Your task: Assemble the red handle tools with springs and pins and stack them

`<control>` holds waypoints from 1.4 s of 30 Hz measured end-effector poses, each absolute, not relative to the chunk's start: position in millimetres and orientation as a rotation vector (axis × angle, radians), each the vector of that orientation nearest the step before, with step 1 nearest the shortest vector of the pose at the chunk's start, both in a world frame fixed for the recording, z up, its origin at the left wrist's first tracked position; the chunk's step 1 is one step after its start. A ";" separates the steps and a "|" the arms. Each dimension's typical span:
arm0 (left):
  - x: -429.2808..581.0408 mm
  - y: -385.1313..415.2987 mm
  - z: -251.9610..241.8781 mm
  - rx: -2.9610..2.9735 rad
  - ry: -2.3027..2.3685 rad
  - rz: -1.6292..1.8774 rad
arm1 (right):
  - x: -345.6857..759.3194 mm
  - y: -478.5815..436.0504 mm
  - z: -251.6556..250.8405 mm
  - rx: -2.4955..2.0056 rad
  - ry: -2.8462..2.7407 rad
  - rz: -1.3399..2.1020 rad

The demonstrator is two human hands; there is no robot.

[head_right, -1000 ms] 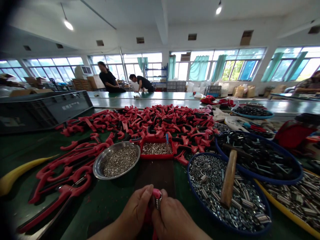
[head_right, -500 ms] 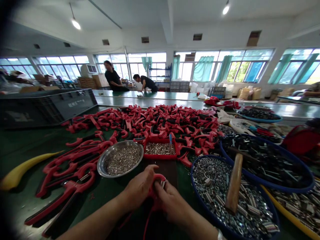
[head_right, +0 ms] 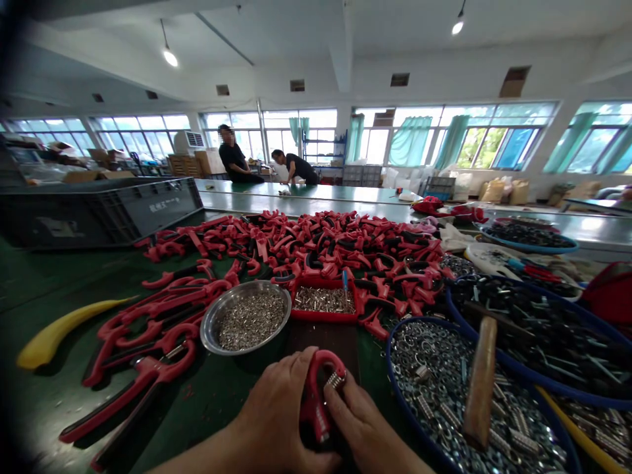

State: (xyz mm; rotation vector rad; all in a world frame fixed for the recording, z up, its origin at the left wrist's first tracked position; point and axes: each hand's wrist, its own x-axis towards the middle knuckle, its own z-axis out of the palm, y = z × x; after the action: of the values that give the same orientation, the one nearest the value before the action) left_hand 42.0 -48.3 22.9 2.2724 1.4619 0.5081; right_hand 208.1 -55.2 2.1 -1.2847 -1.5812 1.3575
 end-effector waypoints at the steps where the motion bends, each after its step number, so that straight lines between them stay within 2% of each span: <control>1: 39.0 -47.2 25.1 2.263 1.402 0.491 | 211.0 -55.8 5.1 -1.261 -1.639 1.279; 5: 29.3 -41.2 35.7 2.246 1.163 0.405 | 215.5 -56.4 14.2 -1.195 -1.704 1.166; 10: 26.9 -21.1 40.7 2.279 1.141 0.447 | 214.0 -41.7 19.1 -1.216 -1.709 1.127; 12: 29.8 -9.8 38.9 2.325 1.162 0.450 | 214.2 -30.4 24.4 -1.290 -1.870 0.933; 16: 40.7 3.8 29.9 2.488 1.205 0.308 | 212.1 5.8 43.7 -1.635 -2.306 0.244; 18: 43.5 4.9 26.5 2.552 1.205 0.241 | 207.5 33.3 52.3 -1.753 -2.365 0.087; 22: 34.0 17.1 33.7 2.593 1.217 0.252 | 193.4 94.8 54.2 -1.926 -2.483 0.102; 27: 21.6 77.7 54.1 2.512 1.691 0.135 | 175.8 135.8 45.0 -2.042 -2.601 0.183; 33: 43.3 128.9 47.0 2.482 1.642 -0.068 | 187.4 128.2 41.0 -1.906 -2.607 0.118; 42: 30.9 133.2 40.6 2.427 1.679 0.071 | 206.7 111.6 40.6 -1.771 -2.570 0.090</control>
State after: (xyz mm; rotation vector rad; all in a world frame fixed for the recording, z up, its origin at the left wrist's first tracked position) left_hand 30.9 133.2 40.6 2.4267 1.6788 0.0707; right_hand 206.7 111.6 40.6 -1.7705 -2.5698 0.0902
